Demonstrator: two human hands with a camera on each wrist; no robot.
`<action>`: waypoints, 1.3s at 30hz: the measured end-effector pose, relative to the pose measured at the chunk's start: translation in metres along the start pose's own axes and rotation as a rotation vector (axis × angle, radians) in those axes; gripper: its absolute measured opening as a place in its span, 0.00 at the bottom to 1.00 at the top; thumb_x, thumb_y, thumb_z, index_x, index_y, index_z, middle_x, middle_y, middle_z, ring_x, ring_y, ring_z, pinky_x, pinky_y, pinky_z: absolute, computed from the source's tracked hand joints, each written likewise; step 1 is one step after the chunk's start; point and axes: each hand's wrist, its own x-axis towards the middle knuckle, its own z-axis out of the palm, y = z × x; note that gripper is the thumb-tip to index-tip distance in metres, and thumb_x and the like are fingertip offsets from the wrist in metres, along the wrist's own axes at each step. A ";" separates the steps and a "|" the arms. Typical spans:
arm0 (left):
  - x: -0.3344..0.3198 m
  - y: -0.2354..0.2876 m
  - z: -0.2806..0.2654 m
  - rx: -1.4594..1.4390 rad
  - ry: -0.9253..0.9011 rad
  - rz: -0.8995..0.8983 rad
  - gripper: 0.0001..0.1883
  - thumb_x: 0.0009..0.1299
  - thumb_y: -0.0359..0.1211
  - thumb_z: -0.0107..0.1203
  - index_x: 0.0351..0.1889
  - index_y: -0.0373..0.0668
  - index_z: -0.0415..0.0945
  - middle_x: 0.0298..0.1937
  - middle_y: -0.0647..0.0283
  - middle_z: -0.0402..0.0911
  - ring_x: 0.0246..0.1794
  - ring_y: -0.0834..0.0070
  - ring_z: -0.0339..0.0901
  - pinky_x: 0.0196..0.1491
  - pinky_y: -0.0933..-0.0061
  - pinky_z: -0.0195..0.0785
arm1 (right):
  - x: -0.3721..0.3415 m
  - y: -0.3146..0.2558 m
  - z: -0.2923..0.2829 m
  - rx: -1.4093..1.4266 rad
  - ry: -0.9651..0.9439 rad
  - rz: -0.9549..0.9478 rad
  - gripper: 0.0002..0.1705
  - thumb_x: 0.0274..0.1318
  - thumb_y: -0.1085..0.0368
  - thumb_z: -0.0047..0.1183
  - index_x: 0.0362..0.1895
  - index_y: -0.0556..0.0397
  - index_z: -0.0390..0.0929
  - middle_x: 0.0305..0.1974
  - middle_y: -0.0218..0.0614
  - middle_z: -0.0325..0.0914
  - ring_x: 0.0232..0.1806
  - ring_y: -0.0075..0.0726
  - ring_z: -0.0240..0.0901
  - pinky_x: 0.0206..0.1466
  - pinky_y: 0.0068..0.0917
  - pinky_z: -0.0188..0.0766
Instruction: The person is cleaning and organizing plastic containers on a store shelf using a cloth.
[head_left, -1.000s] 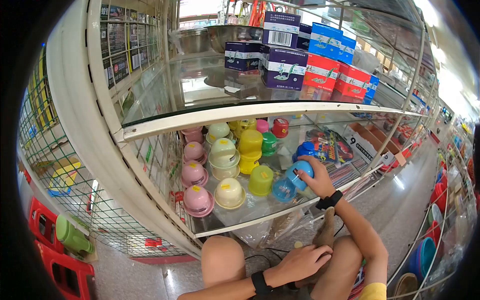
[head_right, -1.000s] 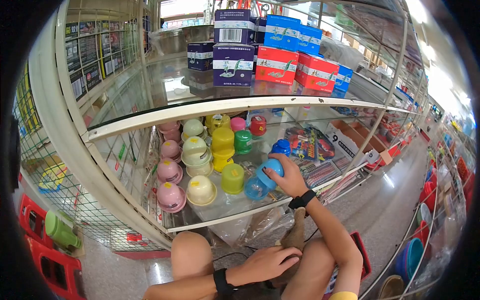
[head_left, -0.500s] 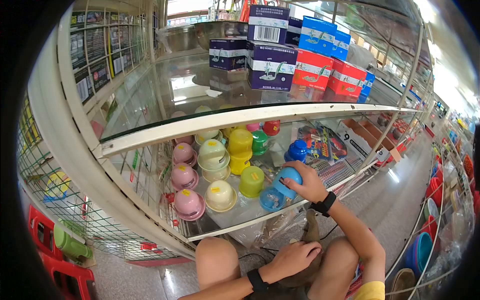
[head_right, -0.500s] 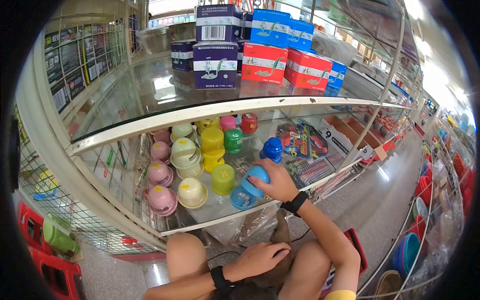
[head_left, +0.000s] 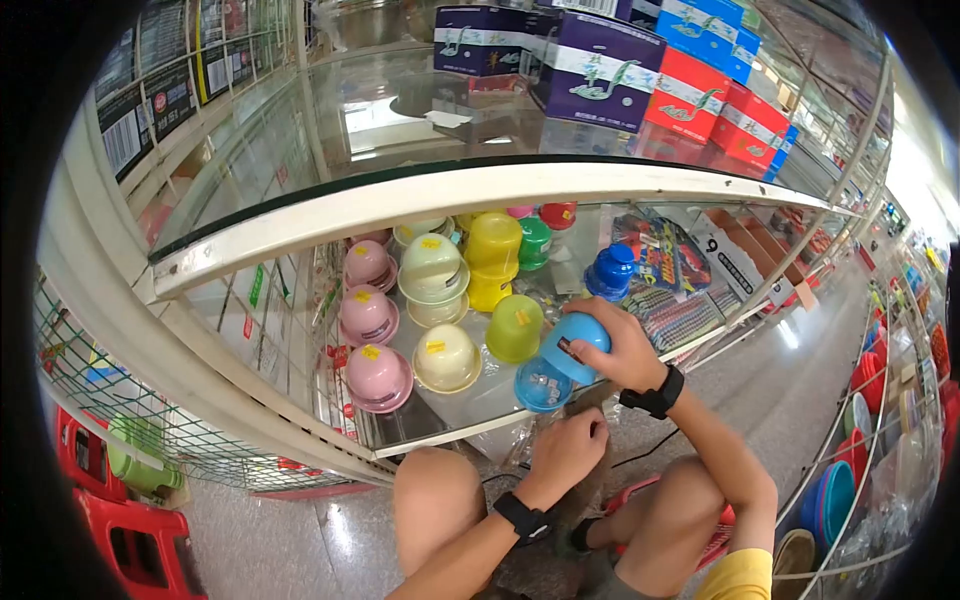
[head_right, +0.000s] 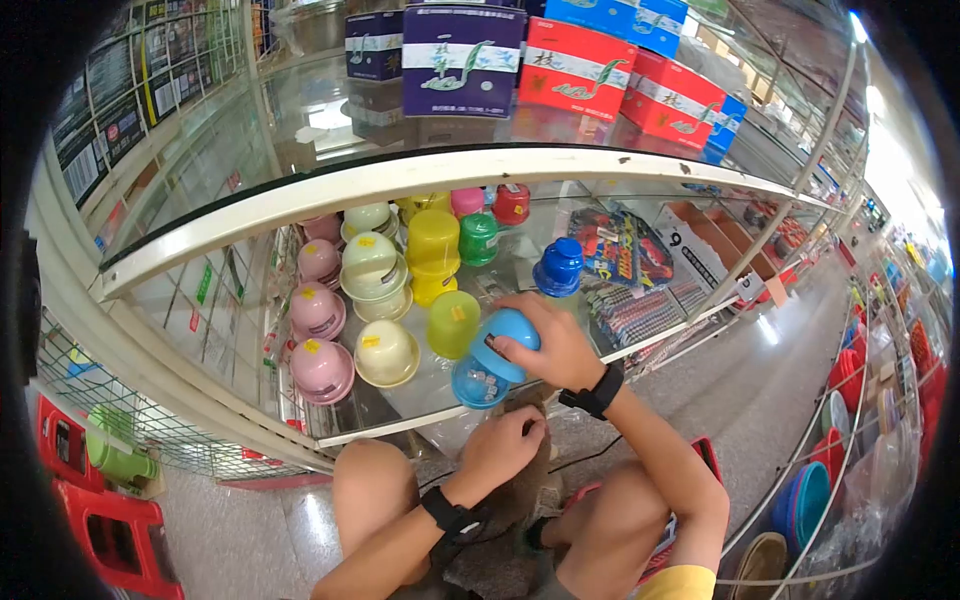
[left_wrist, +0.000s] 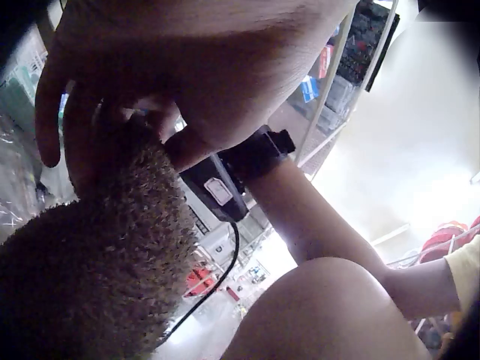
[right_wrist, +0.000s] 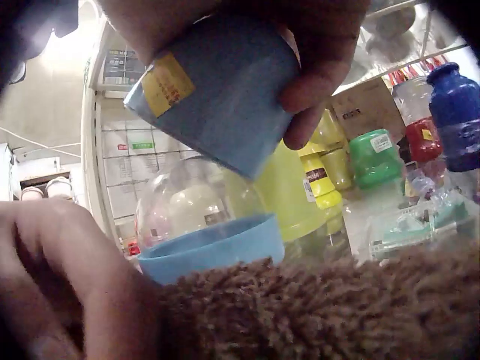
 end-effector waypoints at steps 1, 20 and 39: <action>0.005 -0.007 0.004 0.006 0.017 0.019 0.10 0.67 0.39 0.49 0.38 0.48 0.79 0.32 0.52 0.82 0.34 0.50 0.79 0.38 0.52 0.71 | 0.000 0.000 -0.001 0.038 -0.013 0.014 0.25 0.51 0.55 0.58 0.51 0.55 0.74 0.45 0.48 0.77 0.45 0.52 0.76 0.49 0.38 0.71; -0.001 -0.017 -0.011 0.075 0.047 0.003 0.09 0.66 0.38 0.49 0.36 0.47 0.78 0.30 0.52 0.81 0.34 0.50 0.79 0.38 0.53 0.71 | -0.015 0.000 0.003 0.212 -0.080 0.174 0.27 0.56 0.54 0.52 0.55 0.58 0.71 0.45 0.43 0.76 0.44 0.36 0.74 0.50 0.32 0.70; -0.026 -0.040 -0.042 0.153 0.083 -0.006 0.10 0.66 0.40 0.49 0.35 0.48 0.79 0.29 0.53 0.81 0.33 0.52 0.79 0.36 0.52 0.70 | -0.030 -0.012 0.014 0.210 -0.097 0.208 0.23 0.58 0.59 0.51 0.55 0.58 0.70 0.41 0.43 0.75 0.40 0.34 0.74 0.46 0.30 0.70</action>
